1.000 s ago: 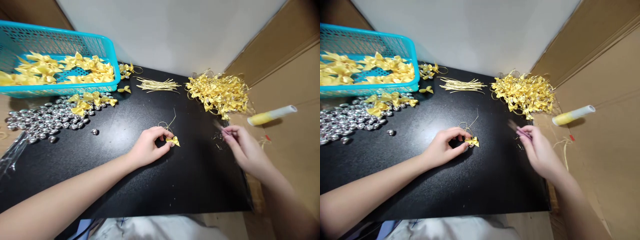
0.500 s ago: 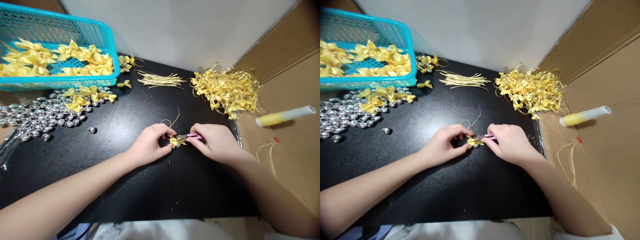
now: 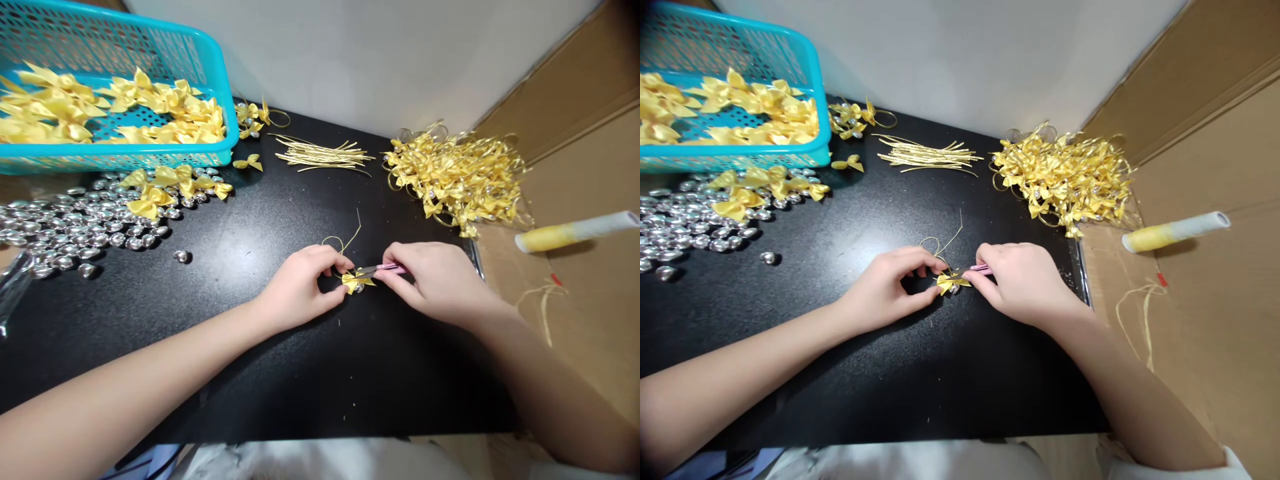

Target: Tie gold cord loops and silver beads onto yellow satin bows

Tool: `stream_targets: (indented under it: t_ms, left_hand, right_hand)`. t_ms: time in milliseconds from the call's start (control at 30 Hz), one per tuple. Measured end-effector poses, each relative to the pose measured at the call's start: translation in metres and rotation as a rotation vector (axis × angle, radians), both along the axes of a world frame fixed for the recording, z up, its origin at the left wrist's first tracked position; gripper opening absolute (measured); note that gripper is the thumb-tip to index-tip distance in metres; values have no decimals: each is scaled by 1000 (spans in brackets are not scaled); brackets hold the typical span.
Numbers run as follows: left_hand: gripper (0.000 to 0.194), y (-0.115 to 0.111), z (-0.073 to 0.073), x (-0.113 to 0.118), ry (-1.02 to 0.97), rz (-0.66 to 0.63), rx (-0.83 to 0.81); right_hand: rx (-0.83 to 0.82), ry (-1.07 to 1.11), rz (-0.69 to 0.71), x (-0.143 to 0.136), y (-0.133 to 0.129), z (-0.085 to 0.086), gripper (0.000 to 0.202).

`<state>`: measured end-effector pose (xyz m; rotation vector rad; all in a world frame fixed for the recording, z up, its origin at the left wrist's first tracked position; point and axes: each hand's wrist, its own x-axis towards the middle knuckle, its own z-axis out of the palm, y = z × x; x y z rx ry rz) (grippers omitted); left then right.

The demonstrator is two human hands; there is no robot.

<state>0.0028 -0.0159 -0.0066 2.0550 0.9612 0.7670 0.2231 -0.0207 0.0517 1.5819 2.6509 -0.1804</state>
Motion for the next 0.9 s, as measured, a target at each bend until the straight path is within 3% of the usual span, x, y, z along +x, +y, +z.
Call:
stream_targets:
  t_ms: [900]
  left_hand:
    - [15, 0, -1, 0, 11, -7, -27]
  right_hand:
    - [18, -16, 36, -5, 5, -3, 21]
